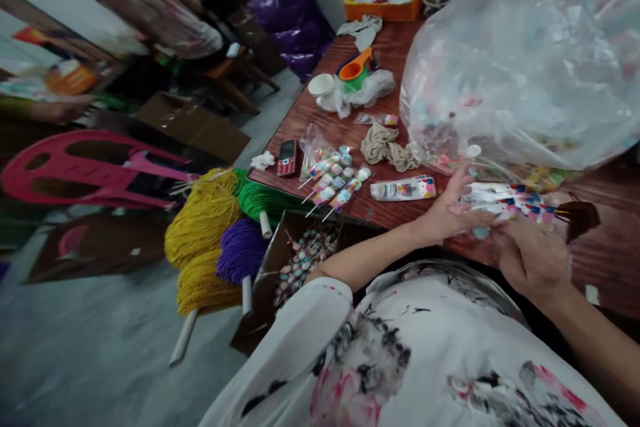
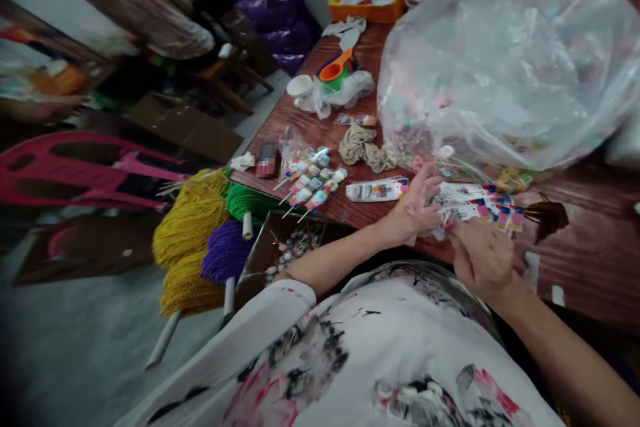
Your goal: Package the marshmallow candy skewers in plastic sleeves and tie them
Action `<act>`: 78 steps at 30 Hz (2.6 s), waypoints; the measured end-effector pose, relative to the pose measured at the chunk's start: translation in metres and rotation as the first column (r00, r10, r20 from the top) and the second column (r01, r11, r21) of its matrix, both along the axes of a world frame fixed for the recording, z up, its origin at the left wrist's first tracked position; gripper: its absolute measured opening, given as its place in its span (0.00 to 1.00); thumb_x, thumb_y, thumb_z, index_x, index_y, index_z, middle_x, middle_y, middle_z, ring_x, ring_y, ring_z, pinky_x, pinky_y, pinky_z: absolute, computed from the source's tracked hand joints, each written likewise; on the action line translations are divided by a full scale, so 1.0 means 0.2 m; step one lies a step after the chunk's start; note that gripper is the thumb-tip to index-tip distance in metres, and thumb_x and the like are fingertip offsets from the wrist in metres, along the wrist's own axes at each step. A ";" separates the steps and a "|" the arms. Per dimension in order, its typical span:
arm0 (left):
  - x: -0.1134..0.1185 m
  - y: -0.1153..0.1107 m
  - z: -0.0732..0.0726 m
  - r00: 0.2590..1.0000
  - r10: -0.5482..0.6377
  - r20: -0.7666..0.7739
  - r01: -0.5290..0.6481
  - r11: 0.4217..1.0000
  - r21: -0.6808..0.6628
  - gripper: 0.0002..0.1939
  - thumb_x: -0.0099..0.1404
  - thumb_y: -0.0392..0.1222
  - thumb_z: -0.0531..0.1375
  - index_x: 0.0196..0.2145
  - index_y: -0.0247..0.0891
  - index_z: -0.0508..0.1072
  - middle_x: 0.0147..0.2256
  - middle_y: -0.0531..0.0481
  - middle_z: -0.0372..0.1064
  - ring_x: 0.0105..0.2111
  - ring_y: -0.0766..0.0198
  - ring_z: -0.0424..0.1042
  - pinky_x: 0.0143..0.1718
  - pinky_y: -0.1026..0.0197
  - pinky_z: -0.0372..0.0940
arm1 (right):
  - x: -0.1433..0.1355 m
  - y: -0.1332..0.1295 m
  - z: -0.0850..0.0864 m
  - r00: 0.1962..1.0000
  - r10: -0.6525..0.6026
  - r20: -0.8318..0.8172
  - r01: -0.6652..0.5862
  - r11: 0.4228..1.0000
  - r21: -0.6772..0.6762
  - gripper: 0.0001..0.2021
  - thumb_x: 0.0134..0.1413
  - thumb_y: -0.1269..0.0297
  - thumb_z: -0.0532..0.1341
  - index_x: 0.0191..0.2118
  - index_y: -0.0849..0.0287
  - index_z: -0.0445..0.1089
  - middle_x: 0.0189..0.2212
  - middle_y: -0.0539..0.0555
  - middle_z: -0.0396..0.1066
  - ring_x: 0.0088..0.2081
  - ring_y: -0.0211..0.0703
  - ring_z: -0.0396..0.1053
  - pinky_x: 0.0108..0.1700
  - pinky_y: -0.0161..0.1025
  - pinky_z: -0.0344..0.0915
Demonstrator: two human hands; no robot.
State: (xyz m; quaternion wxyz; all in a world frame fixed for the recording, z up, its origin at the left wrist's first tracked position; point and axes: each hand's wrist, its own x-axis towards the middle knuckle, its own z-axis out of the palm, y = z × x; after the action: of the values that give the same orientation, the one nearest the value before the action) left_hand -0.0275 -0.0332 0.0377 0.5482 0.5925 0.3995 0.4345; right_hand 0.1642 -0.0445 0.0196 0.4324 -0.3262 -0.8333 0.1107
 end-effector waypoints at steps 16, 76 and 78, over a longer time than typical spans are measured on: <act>-0.88 -0.62 0.15 -0.303 -0.274 -0.913 -0.059 0.961 -0.269 0.12 0.61 0.30 0.52 0.35 0.33 0.76 0.37 0.37 0.74 0.41 0.46 0.72 0.40 0.49 0.64 | -0.63 -0.19 -0.08 0.844 0.536 -0.020 -0.421 0.637 -0.646 0.14 0.56 0.68 0.61 0.48 0.61 0.71 0.36 0.55 0.75 0.33 0.38 0.71 0.35 0.36 0.66; 0.16 0.08 -0.35 0.541 0.418 -0.729 0.397 0.638 0.660 0.06 0.66 0.33 0.55 0.35 0.37 0.72 0.34 0.44 0.71 0.38 0.57 0.66 0.39 0.56 0.66 | 1.39 -0.18 0.04 -0.159 -0.752 0.640 0.967 0.012 0.255 0.21 0.57 0.55 0.57 0.48 0.64 0.76 0.41 0.68 0.76 0.37 0.52 0.65 0.32 0.44 0.46; 0.17 0.05 -0.33 0.503 0.376 -0.778 0.402 0.696 0.596 0.08 0.66 0.33 0.55 0.40 0.37 0.73 0.37 0.43 0.71 0.40 0.55 0.66 0.41 0.55 0.66 | 1.44 -0.14 0.02 -0.190 -0.705 0.684 0.981 -0.110 0.159 0.20 0.52 0.57 0.61 0.46 0.64 0.78 0.39 0.69 0.77 0.33 0.51 0.67 0.31 0.45 0.46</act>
State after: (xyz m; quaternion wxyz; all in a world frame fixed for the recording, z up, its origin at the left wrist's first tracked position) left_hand 0.0059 -0.0226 -0.0275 -0.0024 0.8924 0.4082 0.1922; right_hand 0.4519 -0.0728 0.0229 0.0084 -0.9170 -0.3695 -0.1498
